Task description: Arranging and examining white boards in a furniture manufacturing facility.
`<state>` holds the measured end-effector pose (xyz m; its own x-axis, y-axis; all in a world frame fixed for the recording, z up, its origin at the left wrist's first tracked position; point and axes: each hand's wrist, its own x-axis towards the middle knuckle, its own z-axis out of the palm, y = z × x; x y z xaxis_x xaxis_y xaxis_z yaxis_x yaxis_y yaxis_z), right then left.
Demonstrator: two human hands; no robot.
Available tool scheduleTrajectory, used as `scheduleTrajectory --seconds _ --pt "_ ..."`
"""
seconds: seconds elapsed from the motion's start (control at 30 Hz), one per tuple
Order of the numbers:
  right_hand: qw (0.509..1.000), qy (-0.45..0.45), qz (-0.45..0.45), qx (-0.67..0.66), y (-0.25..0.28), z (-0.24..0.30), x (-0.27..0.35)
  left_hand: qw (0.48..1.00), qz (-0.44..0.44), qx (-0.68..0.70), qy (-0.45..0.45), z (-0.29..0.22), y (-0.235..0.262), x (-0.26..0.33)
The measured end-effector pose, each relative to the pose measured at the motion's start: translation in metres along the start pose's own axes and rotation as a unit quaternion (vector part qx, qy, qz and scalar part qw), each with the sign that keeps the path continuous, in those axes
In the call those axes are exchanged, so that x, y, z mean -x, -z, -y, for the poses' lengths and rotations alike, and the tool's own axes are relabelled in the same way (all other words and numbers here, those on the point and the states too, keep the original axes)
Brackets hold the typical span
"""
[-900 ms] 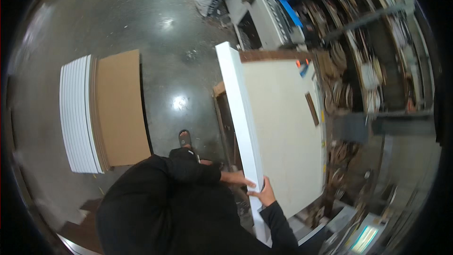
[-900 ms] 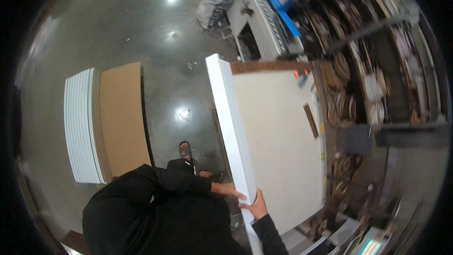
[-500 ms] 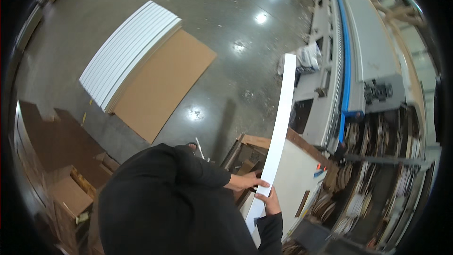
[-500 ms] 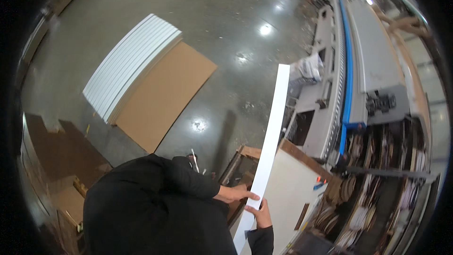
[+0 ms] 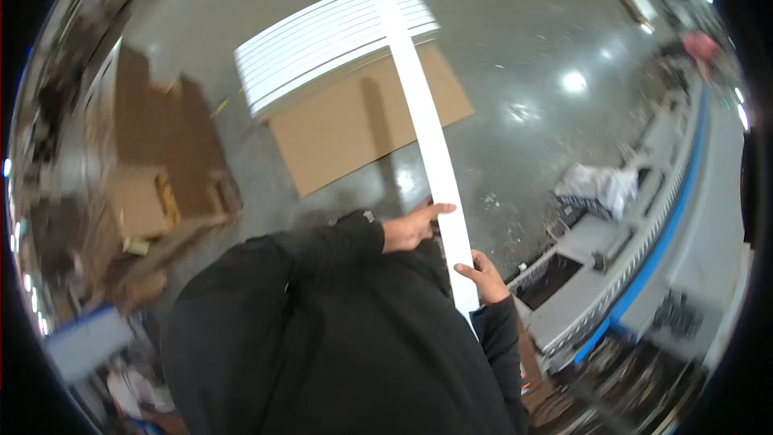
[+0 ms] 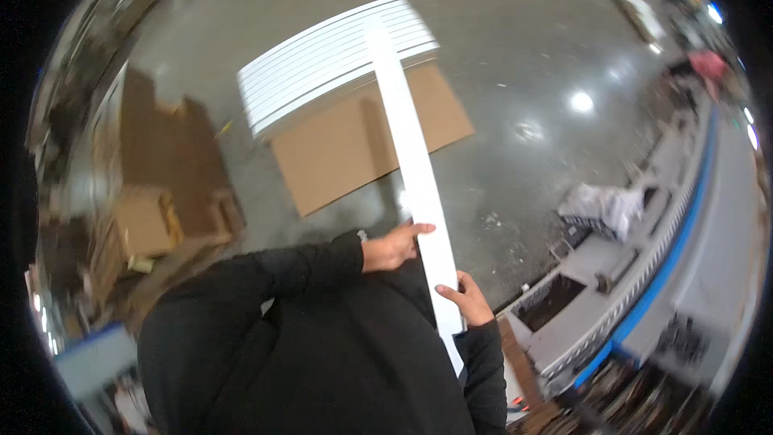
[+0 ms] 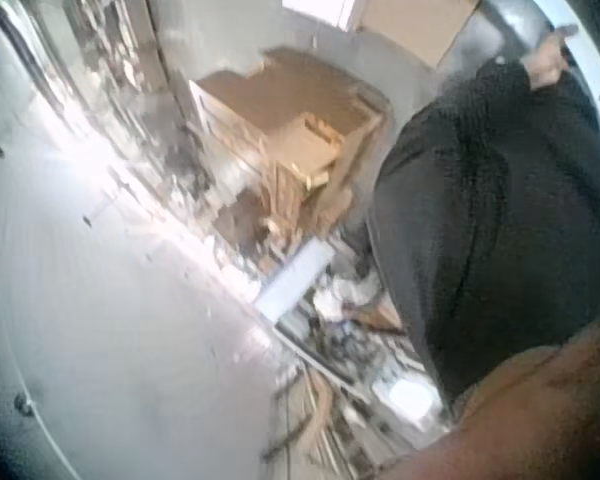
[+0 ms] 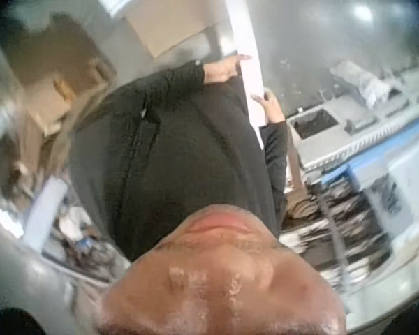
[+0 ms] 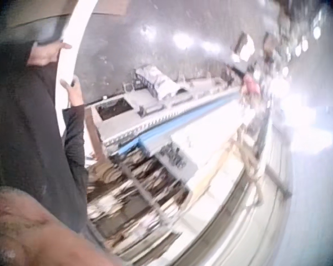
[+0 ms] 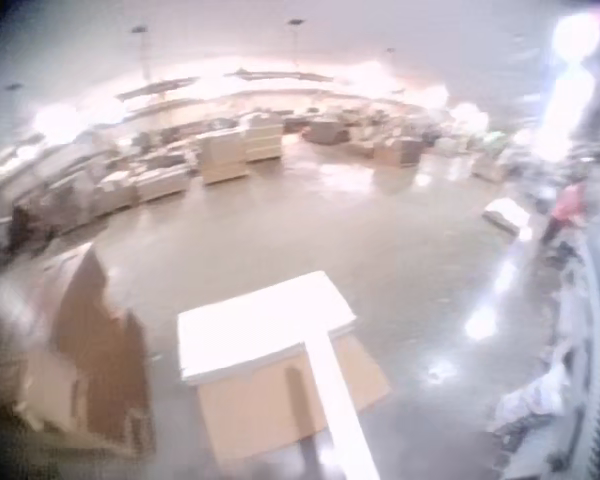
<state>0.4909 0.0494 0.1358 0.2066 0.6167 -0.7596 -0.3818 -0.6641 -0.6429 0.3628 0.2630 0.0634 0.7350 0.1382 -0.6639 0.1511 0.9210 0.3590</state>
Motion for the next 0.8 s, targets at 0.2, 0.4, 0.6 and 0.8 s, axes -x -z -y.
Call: scheduleTrajectory --seconds 0.2,0.4,0.6,0.8 --pt "0.970 -0.043 0.159 0.178 0.119 0.055 -0.038 0.990 -0.084 0.096 -0.060 -0.083 0.049 -0.037" --pt "0.902 -0.159 0.192 0.353 0.245 0.144 -0.083 0.921 -0.164 0.289 -0.203 -0.094 0.098 -0.040" --pt "0.875 -0.168 0.154 0.427 0.313 0.251 -0.161 0.885 -0.199 0.360 -0.220 -0.123 0.150 -0.051" --pt "0.923 -0.093 0.163 0.336 0.313 0.353 -0.237 0.841 -0.253 0.407 -0.249 -0.170 0.179 -0.096"
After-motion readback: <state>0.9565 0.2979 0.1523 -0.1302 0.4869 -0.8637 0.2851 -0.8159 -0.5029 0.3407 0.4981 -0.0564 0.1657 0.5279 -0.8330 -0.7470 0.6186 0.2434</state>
